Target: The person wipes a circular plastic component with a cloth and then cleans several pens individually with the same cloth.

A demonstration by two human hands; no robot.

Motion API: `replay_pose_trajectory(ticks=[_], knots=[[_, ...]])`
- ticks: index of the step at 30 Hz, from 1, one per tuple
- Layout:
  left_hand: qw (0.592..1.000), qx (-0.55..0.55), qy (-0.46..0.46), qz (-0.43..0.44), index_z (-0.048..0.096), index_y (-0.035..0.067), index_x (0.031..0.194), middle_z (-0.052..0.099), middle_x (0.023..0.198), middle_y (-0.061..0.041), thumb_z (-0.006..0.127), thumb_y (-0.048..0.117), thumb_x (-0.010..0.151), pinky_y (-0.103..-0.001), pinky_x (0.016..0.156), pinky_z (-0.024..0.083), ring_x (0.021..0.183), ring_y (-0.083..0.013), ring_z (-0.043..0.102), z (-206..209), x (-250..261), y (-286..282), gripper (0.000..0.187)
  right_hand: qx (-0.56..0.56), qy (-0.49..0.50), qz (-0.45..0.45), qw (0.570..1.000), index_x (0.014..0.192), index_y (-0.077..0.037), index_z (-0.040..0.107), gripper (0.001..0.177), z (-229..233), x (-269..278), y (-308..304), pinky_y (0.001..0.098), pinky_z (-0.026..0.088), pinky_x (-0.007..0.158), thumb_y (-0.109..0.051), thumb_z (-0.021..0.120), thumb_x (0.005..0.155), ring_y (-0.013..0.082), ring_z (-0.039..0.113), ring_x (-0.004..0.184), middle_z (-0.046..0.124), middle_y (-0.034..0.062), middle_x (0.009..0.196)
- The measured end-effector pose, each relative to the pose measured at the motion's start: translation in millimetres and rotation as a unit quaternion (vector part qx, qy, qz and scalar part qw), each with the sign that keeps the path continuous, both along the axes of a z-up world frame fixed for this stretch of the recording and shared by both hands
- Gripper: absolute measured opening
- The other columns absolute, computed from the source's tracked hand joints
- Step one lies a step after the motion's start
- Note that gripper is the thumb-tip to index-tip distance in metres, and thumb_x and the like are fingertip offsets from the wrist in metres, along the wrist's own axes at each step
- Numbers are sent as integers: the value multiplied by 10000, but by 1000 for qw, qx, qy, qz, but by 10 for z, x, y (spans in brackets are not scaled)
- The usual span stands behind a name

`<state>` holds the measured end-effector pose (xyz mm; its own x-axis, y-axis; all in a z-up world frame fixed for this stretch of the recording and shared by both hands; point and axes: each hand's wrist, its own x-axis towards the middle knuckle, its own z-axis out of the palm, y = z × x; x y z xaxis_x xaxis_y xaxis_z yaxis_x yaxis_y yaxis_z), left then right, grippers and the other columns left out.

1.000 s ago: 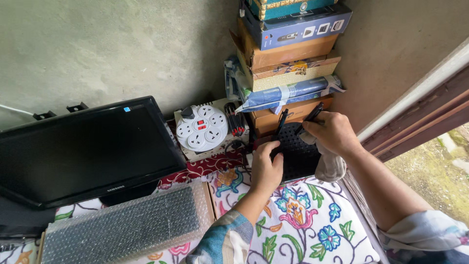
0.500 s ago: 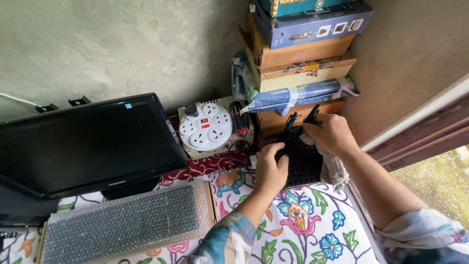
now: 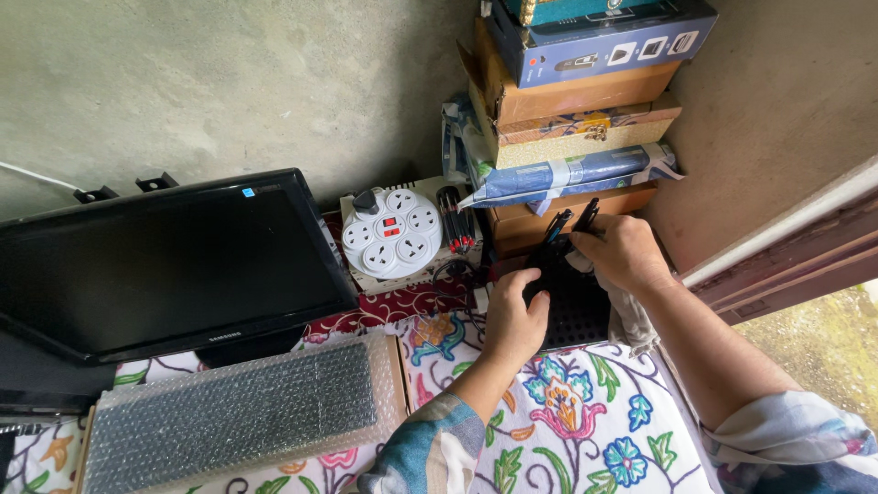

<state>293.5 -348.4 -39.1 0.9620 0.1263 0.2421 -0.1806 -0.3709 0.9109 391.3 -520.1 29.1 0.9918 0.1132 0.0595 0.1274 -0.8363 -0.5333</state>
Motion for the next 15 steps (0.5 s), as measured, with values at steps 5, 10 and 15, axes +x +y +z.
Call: replay_pose_trajectory(ticks=[5,10,15], knots=[[1000,2,-12,-1,652,-14,1206,666,1238,-207,674,120,919,-427,1040,490,1184,-363,630,-52,8,-8,317,-7,-27,2,1000,1094,-81,781,338,-13,-19,29,442,572,771,-339,755,877,369,737,830,745,218,884],[1000,6,-10,0,649,-20,1209,660,1240,-213,679,120,916,-430,1037,486,1184,-367,625,-53,5,3,326,-22,-31,-2,999,1090,-87,784,331,9,-36,53,446,570,775,-331,760,868,372,732,830,745,217,883],[1000,4,-5,-4,646,-16,1214,656,1249,-207,675,129,924,-428,1035,489,1187,-360,623,-13,-18,37,325,-26,4,-32,999,1076,-71,784,324,17,-63,68,431,584,781,-312,765,859,348,755,823,764,201,908]])
